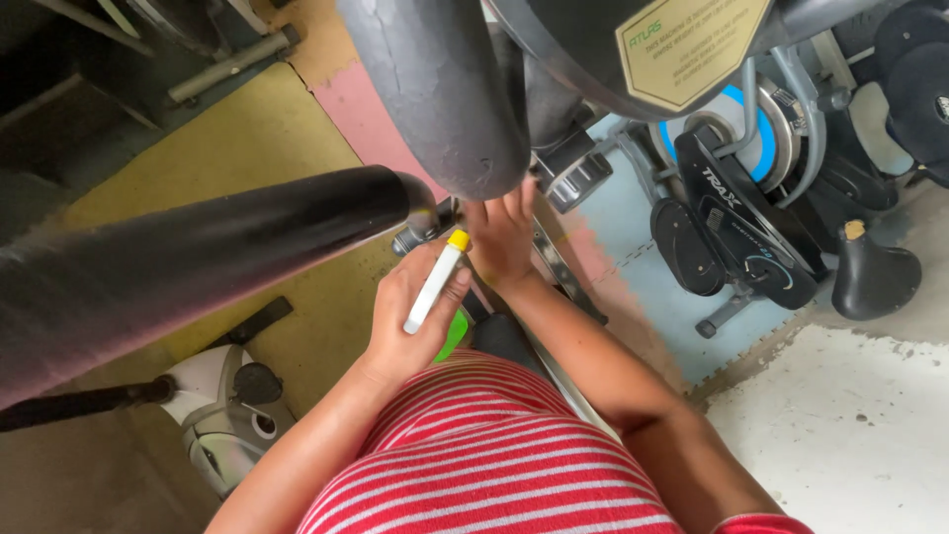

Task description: Cleaning and wiping down various gym equipment using a spray bottle and a cloth.

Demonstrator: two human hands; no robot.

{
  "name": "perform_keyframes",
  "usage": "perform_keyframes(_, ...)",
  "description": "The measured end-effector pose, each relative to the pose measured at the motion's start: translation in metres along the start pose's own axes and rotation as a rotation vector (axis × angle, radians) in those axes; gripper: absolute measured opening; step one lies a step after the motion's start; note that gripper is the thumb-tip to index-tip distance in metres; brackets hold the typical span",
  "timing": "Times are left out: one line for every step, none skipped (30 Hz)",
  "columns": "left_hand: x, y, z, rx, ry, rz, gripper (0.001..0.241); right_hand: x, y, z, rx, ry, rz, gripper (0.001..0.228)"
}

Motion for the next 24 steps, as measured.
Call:
perform_keyframes(0.000, 0.000, -0.001, 0.001, -0.002, -0.001, 0.030, 0.004, -0.002, -0.003, 0.000, -0.001, 0.002, 0.042)
perform_keyframes(0.000, -0.001, 0.000, 0.000, -0.001, -0.015, 0.030, 0.007, -0.005, -0.006, 0.106, -0.004, 0.004, 0.044)
perform_keyframes(0.000, -0.001, 0.000, -0.002, 0.000, -0.028, 0.030, 0.011, -0.008, -0.010, 0.211, -0.006, 0.006, 0.046)
perform_keyframes(0.000, -0.001, 0.000, -0.003, 0.003, -0.027, 0.030, 0.023, -0.014, -0.021, 0.211, -0.006, 0.002, 0.046)
perform_keyframes(-0.001, -0.004, 0.001, 0.024, -0.001, -0.054, 0.031, 0.036, -0.020, -0.035, 0.311, 0.033, 0.019, 0.044)
perform_keyframes(-0.003, -0.007, 0.002, 0.053, -0.006, -0.083, 0.031, 0.047, -0.026, -0.049, 0.413, 0.072, 0.039, 0.043)
perform_keyframes(-0.005, -0.006, 0.003, 0.053, -0.005, -0.084, 0.031, 0.038, -0.027, -0.039, 0.414, 0.070, 0.038, 0.043)
perform_keyframes(-0.006, -0.001, 0.003, 0.038, 0.005, -0.032, 0.030, 0.031, -0.028, -0.028, 0.488, 0.072, 0.059, 0.037)
perform_keyframes(-0.007, 0.005, 0.003, 0.024, 0.015, 0.021, 0.030, 0.023, -0.028, -0.017, 0.562, 0.073, 0.081, 0.031)
perform_keyframes(-0.007, 0.006, 0.004, 0.026, 0.019, 0.018, 0.030, 0.016, -0.024, -0.014, 0.566, 0.070, 0.079, 0.031)
perform_keyframes(-0.008, 0.004, 0.007, 0.031, 0.001, -0.002, 0.029, 0.009, -0.023, -0.010, 0.552, 0.051, 0.037, 0.033)
perform_keyframes(-0.008, 0.002, 0.009, 0.037, -0.012, -0.020, 0.028, 0.003, -0.023, -0.005, 0.540, 0.033, -0.011, 0.036)
perform_keyframes(-0.009, 0.001, 0.008, 0.039, -0.003, -0.022, 0.028, -0.011, -0.010, 0.007, 0.547, 0.032, -0.017, 0.036)
perform_keyframes(-0.009, 0.004, 0.008, 0.024, -0.006, 0.014, 0.028, -0.024, -0.003, 0.016, 0.482, 0.054, -0.106, 0.035)
perform_keyframes(-0.010, 0.007, 0.008, 0.010, -0.009, 0.050, 0.027, -0.038, 0.004, 0.025, 0.415, 0.078, -0.195, 0.034)
perform_keyframes(-0.011, 0.005, 0.009, 0.010, -0.005, 0.046, 0.027, -0.057, 0.017, 0.036, 0.419, 0.074, -0.197, 0.034)
perform_keyframes(-0.012, 0.003, 0.010, 0.032, 0.000, 0.036, 0.028, -0.075, 0.032, 0.047, 0.359, 0.086, -0.186, 0.029)
perform_keyframes(-0.010, 0.001, 0.013, 0.051, -0.001, 0.032, 0.028, -0.091, 0.050, 0.058, 0.292, 0.103, -0.173, 0.026)
perform_keyframes(-0.010, 0.002, 0.015, 0.049, -0.003, 0.033, 0.028, -0.095, 0.052, 0.053, 0.289, 0.103, -0.172, 0.026)
perform_keyframes(-0.010, 0.002, 0.017, 0.039, -0.012, 0.030, 0.029, -0.096, 0.062, 0.051, 0.289, 0.083, -0.073, 0.034)
perform_keyframes(-0.010, 0.003, 0.019, 0.029, -0.021, 0.026, 0.030, -0.099, 0.071, 0.050, 0.288, 0.062, 0.027, 0.041)
perform_keyframes(-0.009, 0.002, 0.022, 0.028, -0.019, 0.026, 0.030, -0.108, 0.068, 0.053, 0.288, 0.061, 0.025, 0.041)
perform_keyframes(-0.009, 0.000, 0.024, 0.023, -0.018, 0.011, 0.030, -0.118, 0.079, 0.056, 0.355, 0.091, 0.181, 0.046)
perform_keyframes(-0.008, -0.001, 0.026, 0.019, -0.017, -0.003, 0.030, -0.129, 0.089, 0.059, 0.419, 0.121, 0.339, 0.052)
Point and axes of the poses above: each hand's wrist, its own x-axis towards the middle knuckle, its own z-axis out of the palm, y = z × x, the point moved 9 cm from there along x, towards the middle knuckle, and after that the axes turned 11 degrees about y, right-handed, at the moved point
